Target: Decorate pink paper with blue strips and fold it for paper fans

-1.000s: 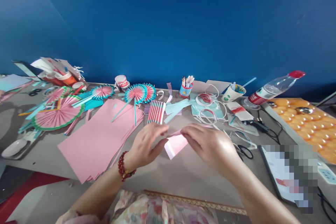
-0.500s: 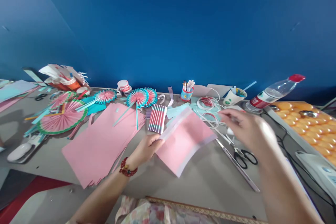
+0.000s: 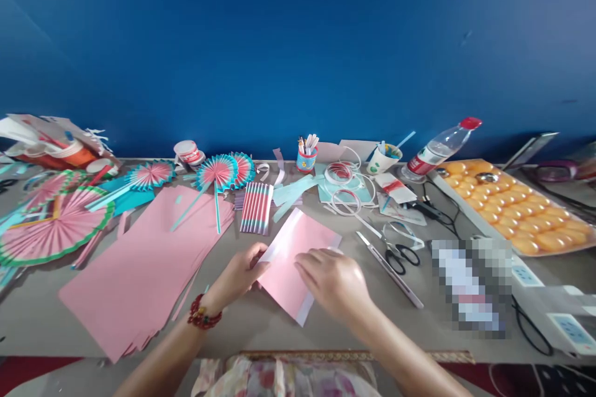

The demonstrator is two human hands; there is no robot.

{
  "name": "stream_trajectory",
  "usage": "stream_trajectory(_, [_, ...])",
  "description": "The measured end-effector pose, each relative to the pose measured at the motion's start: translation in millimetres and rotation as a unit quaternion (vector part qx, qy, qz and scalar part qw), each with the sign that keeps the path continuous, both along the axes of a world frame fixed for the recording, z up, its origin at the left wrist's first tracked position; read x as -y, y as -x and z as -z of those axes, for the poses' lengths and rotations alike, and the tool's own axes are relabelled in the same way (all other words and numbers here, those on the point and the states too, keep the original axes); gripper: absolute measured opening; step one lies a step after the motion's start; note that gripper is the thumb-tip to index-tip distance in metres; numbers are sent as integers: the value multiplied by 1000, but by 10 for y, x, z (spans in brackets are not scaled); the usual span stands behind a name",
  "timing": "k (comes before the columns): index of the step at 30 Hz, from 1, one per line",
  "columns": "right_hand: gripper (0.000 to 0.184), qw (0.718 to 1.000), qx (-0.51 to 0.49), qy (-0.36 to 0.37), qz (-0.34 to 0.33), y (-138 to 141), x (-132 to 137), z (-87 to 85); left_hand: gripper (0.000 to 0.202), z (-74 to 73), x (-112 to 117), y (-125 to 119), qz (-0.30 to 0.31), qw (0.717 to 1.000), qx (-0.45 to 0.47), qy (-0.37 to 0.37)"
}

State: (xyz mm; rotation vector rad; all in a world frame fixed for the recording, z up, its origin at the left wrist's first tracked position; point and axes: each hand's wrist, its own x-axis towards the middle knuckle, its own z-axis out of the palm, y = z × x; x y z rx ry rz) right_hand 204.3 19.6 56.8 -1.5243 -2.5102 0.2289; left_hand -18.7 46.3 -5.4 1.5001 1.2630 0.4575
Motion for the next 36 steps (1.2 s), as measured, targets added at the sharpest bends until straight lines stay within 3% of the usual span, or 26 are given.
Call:
stream_trajectory(6, [11,988,-22,-49,-147,422,122,185,22,26,71,14,6,1000,25,0])
stream_trajectory(10, [9,995,-9,-37,-95,400,7,260,33,29,81,50,-15,997,67,47])
stream_trajectory(15, [16,996,-27,-74,-34,245,-66,183,45,49,138,156,-53,986,122,105])
stream_trajectory(19, [15,995,-6,-66,-73,279,-36,215,48,83,203,234,-59,983,142,99])
stream_trajectory(23, [14,994,31,-4,-100,409,-16,287,50,112,254,261,-49,985,151,69])
stream_trajectory(30, [10,986,72,66,-132,485,-46,273,51,30,314,181,-70,978,186,67])
stream_trajectory(36, [8,989,57,73,-116,472,-65,314,64,110,423,86,-103,969,223,15])
